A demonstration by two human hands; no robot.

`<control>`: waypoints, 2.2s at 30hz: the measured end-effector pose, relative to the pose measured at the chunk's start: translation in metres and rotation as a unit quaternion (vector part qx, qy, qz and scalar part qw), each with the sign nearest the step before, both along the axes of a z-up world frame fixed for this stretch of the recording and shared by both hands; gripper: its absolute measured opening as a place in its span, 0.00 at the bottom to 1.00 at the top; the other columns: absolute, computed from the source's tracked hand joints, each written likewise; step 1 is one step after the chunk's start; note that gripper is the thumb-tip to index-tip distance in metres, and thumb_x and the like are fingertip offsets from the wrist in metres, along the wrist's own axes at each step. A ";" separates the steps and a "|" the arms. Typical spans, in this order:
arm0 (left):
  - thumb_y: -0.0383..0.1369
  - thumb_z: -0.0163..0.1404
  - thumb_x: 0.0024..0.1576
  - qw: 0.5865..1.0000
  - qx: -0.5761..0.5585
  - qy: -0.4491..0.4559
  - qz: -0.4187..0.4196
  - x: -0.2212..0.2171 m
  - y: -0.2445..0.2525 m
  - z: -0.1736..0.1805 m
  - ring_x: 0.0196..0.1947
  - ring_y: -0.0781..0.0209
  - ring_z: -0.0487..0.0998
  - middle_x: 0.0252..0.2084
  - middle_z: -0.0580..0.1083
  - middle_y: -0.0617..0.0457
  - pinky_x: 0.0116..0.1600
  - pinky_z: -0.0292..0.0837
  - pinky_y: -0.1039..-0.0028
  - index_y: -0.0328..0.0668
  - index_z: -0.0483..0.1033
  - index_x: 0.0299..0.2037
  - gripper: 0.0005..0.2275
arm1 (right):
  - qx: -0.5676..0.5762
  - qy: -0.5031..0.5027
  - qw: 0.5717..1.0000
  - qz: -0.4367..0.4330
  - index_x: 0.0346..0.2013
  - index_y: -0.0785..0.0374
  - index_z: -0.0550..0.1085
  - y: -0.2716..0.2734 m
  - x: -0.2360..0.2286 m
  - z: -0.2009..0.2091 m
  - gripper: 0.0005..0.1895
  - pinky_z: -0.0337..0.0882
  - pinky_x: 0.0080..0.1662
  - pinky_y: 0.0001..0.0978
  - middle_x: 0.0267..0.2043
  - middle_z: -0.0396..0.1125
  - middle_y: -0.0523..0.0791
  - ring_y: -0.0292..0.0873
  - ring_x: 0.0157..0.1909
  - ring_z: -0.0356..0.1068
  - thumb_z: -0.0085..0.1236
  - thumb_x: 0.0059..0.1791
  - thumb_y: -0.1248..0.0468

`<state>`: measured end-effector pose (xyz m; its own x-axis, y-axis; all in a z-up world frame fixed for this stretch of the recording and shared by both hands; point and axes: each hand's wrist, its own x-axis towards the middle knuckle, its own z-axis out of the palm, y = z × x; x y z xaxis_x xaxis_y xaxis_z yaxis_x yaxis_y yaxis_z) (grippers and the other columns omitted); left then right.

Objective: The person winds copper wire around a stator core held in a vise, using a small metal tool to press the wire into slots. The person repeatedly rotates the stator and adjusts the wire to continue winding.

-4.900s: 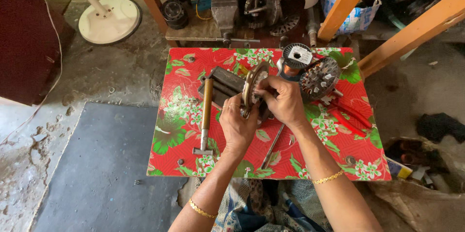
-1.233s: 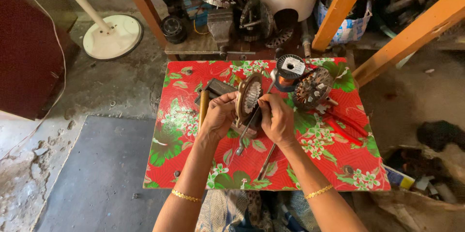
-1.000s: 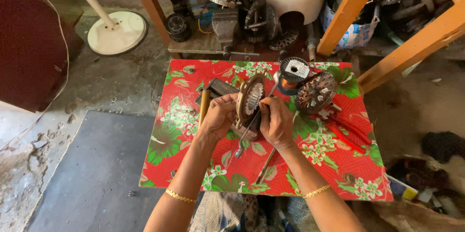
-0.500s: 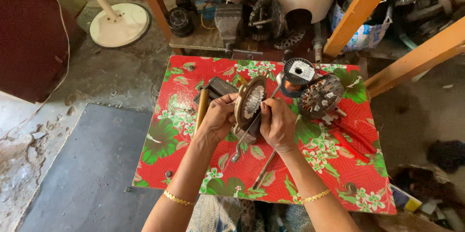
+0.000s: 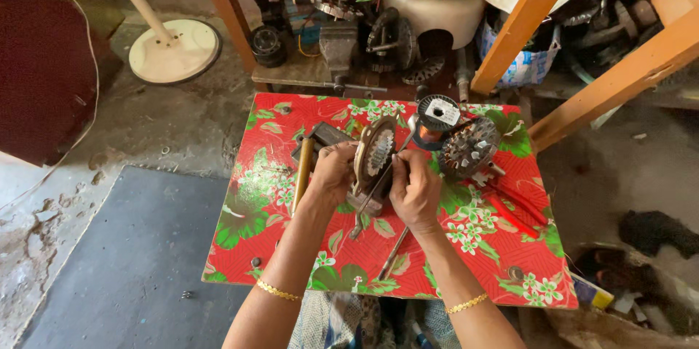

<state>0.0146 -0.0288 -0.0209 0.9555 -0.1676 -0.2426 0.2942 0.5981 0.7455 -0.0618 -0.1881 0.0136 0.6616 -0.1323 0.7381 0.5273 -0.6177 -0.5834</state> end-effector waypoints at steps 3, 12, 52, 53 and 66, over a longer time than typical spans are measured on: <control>0.25 0.52 0.58 0.998 0.033 -0.045 0.013 0.000 -0.005 -0.007 0.14 0.73 0.68 0.24 0.77 0.55 0.18 0.58 0.83 0.31 0.80 0.34 0.05 | -0.008 -0.017 1.000 -0.015 0.37 0.65 0.69 -0.001 0.004 0.007 0.05 0.69 0.31 0.41 0.29 0.70 0.52 0.54 0.29 0.73 0.56 0.54 0.69; 0.25 0.52 0.59 0.999 -0.002 -0.045 0.018 0.003 -0.004 -0.024 0.14 0.76 0.64 0.22 0.75 0.57 0.19 0.55 0.84 0.34 0.80 0.34 0.04 | -0.039 0.003 0.999 0.025 0.34 0.64 0.69 0.001 -0.004 0.018 0.05 0.70 0.31 0.39 0.28 0.71 0.51 0.52 0.28 0.75 0.57 0.53 0.69; 0.19 0.53 0.56 0.996 -0.005 -0.050 -0.080 0.014 0.010 -0.026 0.19 0.75 0.72 0.26 0.76 0.58 0.21 0.59 0.85 0.37 0.79 0.34 0.04 | 0.039 0.135 0.990 -0.022 0.32 0.67 0.72 -0.037 -0.023 -0.022 0.05 0.63 0.26 0.39 0.21 0.70 0.48 0.43 0.20 0.69 0.58 0.52 0.70; 0.19 0.54 0.56 0.995 -0.001 -0.056 -0.084 0.013 0.011 -0.027 0.20 0.75 0.72 0.26 0.77 0.58 0.22 0.60 0.85 0.36 0.79 0.34 0.04 | 0.047 0.145 0.988 -0.019 0.32 0.67 0.72 -0.039 -0.023 -0.024 0.05 0.63 0.26 0.38 0.21 0.70 0.48 0.42 0.20 0.68 0.57 0.52 0.70; 0.23 0.56 0.58 0.994 0.055 -0.094 -0.016 0.004 0.001 -0.028 0.19 0.75 0.73 0.27 0.78 0.56 0.23 0.65 0.84 0.34 0.79 0.36 0.00 | 0.056 0.134 0.989 0.021 0.36 0.67 0.73 -0.037 -0.024 -0.050 0.03 0.64 0.29 0.36 0.23 0.68 0.49 0.41 0.23 0.66 0.56 0.52 0.69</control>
